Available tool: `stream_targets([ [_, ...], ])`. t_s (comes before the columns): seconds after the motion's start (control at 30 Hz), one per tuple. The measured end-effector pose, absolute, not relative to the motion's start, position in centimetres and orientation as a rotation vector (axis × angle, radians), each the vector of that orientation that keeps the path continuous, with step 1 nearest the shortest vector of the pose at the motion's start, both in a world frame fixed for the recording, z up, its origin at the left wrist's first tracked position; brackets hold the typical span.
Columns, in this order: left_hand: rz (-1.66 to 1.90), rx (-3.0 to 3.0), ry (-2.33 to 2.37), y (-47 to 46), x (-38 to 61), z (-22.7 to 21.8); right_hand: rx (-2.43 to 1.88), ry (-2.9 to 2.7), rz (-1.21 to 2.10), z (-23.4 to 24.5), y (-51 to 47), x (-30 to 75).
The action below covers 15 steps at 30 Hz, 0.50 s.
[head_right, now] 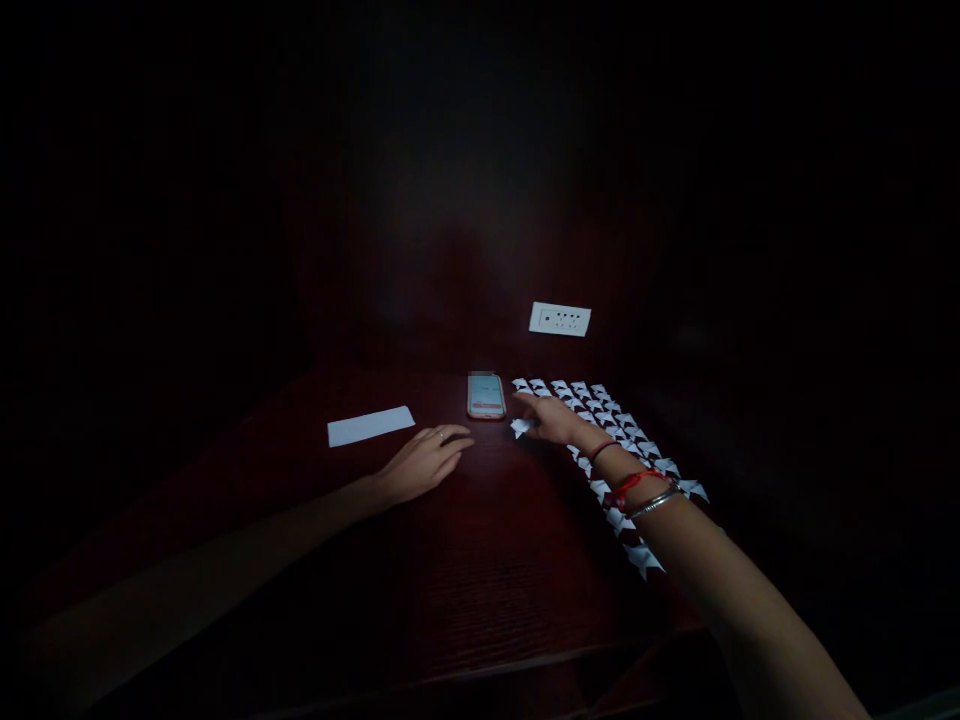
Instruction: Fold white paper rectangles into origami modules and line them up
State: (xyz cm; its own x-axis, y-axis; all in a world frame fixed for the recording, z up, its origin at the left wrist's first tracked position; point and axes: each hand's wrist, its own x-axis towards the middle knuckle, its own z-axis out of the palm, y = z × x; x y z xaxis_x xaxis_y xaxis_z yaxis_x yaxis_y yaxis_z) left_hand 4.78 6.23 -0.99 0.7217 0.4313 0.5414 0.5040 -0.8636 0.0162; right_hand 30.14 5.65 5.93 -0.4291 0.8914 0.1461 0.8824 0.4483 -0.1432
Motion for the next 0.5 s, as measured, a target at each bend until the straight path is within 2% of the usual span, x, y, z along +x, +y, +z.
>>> stream_targets([
  [0.2, -1.144, -2.62, -1.063, 10.0, 12.7, -1.1, -1.711, -2.458, -0.045, 6.6, 9.6, 33.9],
  [0.5, -1.172, -2.513, -1.174, 13.4, 14.6, -2.1, -1.769, -2.446, -0.039, 4.1, 16.0, 35.2],
])
